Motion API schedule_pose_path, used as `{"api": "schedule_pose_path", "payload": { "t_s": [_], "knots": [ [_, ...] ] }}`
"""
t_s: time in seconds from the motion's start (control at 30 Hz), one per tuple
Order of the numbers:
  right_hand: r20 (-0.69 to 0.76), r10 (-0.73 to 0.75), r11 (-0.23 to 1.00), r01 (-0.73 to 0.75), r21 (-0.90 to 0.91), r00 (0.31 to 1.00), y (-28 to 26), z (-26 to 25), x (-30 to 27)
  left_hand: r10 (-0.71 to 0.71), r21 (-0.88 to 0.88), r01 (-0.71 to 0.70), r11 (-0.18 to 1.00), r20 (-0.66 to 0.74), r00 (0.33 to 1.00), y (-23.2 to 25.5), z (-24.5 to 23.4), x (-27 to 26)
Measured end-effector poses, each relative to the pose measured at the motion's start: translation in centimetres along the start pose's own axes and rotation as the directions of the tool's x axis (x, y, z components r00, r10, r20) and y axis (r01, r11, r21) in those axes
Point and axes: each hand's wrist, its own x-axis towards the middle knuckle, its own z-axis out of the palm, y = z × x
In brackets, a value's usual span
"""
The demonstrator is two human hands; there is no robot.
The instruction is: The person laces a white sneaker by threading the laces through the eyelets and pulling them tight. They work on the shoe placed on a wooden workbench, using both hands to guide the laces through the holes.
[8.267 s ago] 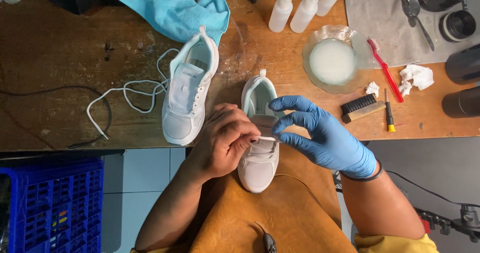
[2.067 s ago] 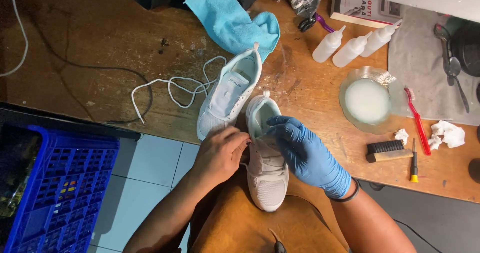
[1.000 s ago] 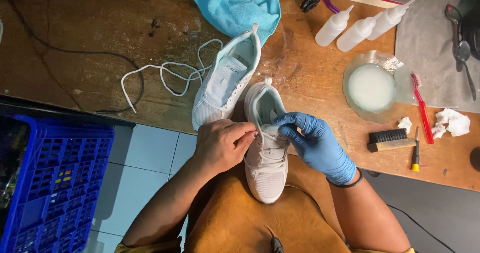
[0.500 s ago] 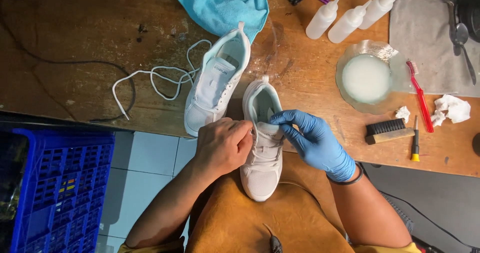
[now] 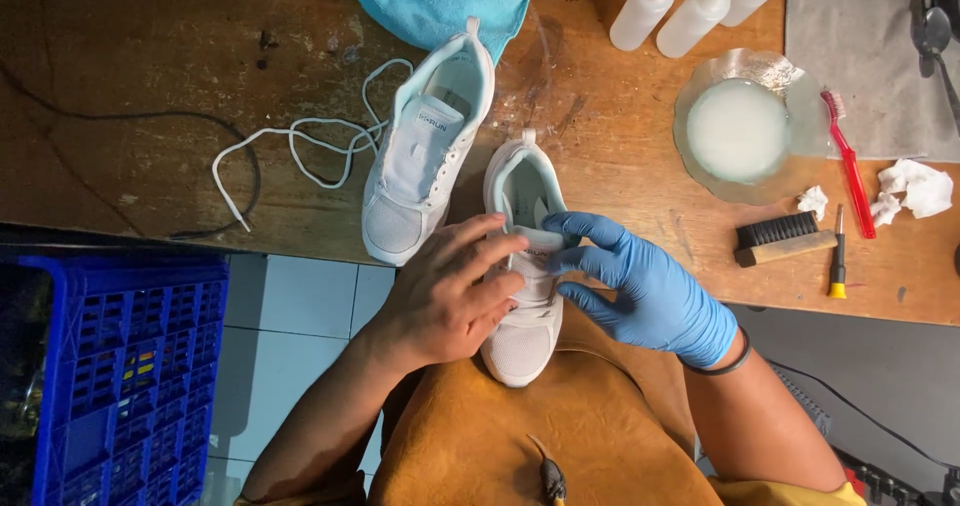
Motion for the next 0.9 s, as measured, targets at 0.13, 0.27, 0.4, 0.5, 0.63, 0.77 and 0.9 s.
{"api": "schedule_pose_path", "payload": {
  "t_s": [0.13, 0.27, 0.4, 0.5, 0.63, 0.77, 0.9],
  "knots": [
    [-0.006, -0.045, 0.973, 0.042, -0.229, 0.999, 0.4, 1.2, -0.7, 0.058, 0.023, -0.060, 0.998, 0.064, 0.996, 0.4, 0.2, 0.0],
    [0.002, -0.035, 0.969, 0.034, -0.245, 0.999, 1.1, 1.4, -1.3, 0.034, 0.023, -0.035, 0.999, 0.066, 0.997, 0.7, 0.4, -0.4],
    [-0.019, -0.029, 0.973, 0.024, -0.228, 0.999, 2.1, 1.6, -1.9, -0.017, -0.033, 0.019, 0.999, 0.065, 0.998, 0.9, 0.7, -0.3],
    [-0.025, -0.027, 0.971, 0.020, -0.238, 0.999, 2.5, 1.5, -2.1, -0.058, -0.167, 0.073, 0.983, 0.091, 0.994, 0.6, 0.6, -0.1],
    [-0.052, -0.039, 0.981, 0.028, -0.191, 0.998, 3.3, 1.9, -2.6, -0.071, -0.210, 0.096, 0.973, 0.123, 0.990, -0.1, 0.5, 0.0],
    [-0.080, -0.043, 0.981, 0.027, -0.191, 0.996, 3.3, 2.2, -2.7, -0.038, -0.136, 0.054, 0.989, 0.115, 0.993, -0.4, 0.1, 0.0],
    [-0.082, -0.036, 0.987, 0.023, -0.157, 0.996, 2.5, 1.5, -2.1, -0.053, -0.160, 0.067, 0.985, 0.091, 0.994, -0.1, 0.1, 0.2]
  ]
}}
